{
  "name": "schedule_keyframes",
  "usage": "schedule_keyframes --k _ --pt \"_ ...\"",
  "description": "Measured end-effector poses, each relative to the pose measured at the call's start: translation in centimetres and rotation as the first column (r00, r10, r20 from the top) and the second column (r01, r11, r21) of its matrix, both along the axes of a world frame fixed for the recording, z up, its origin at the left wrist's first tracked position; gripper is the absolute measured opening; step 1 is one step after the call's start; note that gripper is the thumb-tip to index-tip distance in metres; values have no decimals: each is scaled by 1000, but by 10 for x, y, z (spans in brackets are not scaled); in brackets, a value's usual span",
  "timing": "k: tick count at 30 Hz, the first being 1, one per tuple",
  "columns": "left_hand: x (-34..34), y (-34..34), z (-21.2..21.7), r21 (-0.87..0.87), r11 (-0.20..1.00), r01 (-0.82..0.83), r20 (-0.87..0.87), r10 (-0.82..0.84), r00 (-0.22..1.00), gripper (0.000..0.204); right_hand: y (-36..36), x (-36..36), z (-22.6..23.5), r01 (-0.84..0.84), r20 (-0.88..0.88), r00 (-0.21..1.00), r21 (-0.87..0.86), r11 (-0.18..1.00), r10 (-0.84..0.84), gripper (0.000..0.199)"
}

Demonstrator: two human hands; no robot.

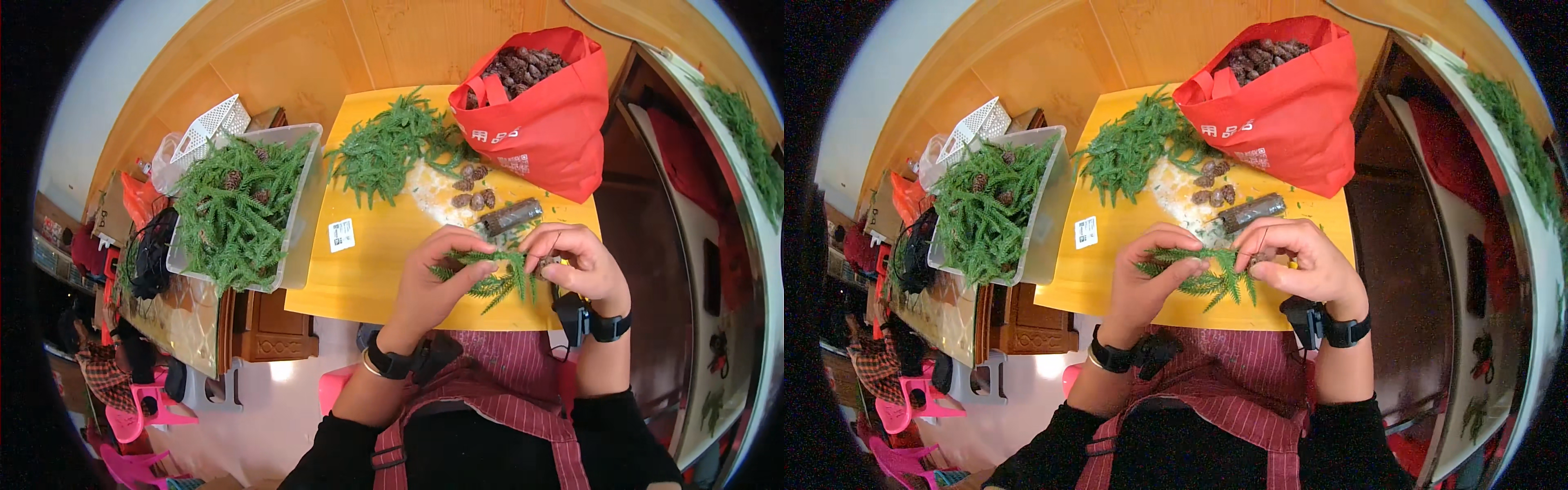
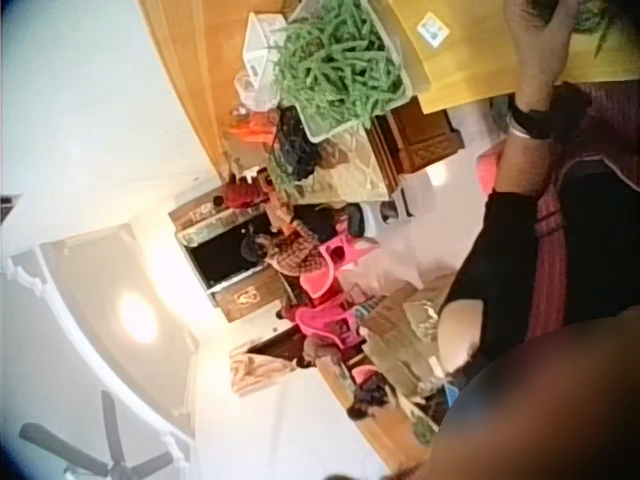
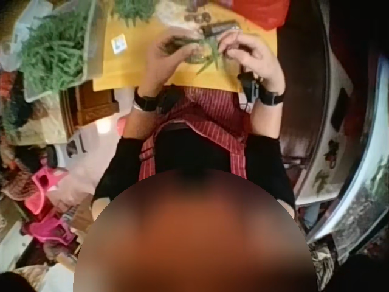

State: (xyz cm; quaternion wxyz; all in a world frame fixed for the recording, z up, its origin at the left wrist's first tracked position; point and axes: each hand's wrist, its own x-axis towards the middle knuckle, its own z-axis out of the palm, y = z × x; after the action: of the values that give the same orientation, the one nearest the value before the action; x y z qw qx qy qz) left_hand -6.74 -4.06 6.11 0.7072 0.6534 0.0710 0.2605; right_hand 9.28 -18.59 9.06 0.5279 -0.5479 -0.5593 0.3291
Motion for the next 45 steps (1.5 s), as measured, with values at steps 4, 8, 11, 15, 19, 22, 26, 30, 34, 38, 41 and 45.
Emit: schedule_keyframes --k 4,8,11,15,19,22,26,30,34,38,41,45 --pt "3 1 6 221 961 -167 161 133 978 18 -5 -10 22 243 114 963 38 969 -246 22" --pt "2 4 10 361 864 -350 292 252 923 20 -13 -28 48 345 369 823 278 896 -431 23" --pt "3 -1 18 381 801 -461 325 350 878 21 -14 -43 48 293 444 809 262 920 -384 33" --pt "1 -5 24 371 749 -549 405 401 821 21 -7 -47 45 266 596 706 277 923 -382 31" --pt "0 -9 27 429 687 -587 465 389 795 23 -2 -48 38 342 572 694 270 900 -436 29" --pt "1 -10 25 423 675 -605 485 395 780 25 -3 -50 38 338 577 703 242 909 -415 29" --pt "0 -12 25 388 688 -613 481 416 772 25 -3 -53 38 322 550 730 247 914 -405 30" --pt "1 -18 26 371 728 -576 457 396 796 24 1 -57 37 381 492 738 262 887 -462 29" --pt "2 -22 30 365 765 -531 394 390 832 23 2 -58 37 422 459 713 324 847 -531 29" --pt "3 -23 29 334 819 -467 334 360 871 23 3 -59 32 463 387 734 316 828 -558 35" --pt "3 -23 29 337 844 -417 302 323 897 17 3 -60 30 481 355 745 298 824 -564 39" --pt "5 -24 29 290 884 -366 255 297 920 16 4 -58 32 497 348 691 408 766 -634 37"
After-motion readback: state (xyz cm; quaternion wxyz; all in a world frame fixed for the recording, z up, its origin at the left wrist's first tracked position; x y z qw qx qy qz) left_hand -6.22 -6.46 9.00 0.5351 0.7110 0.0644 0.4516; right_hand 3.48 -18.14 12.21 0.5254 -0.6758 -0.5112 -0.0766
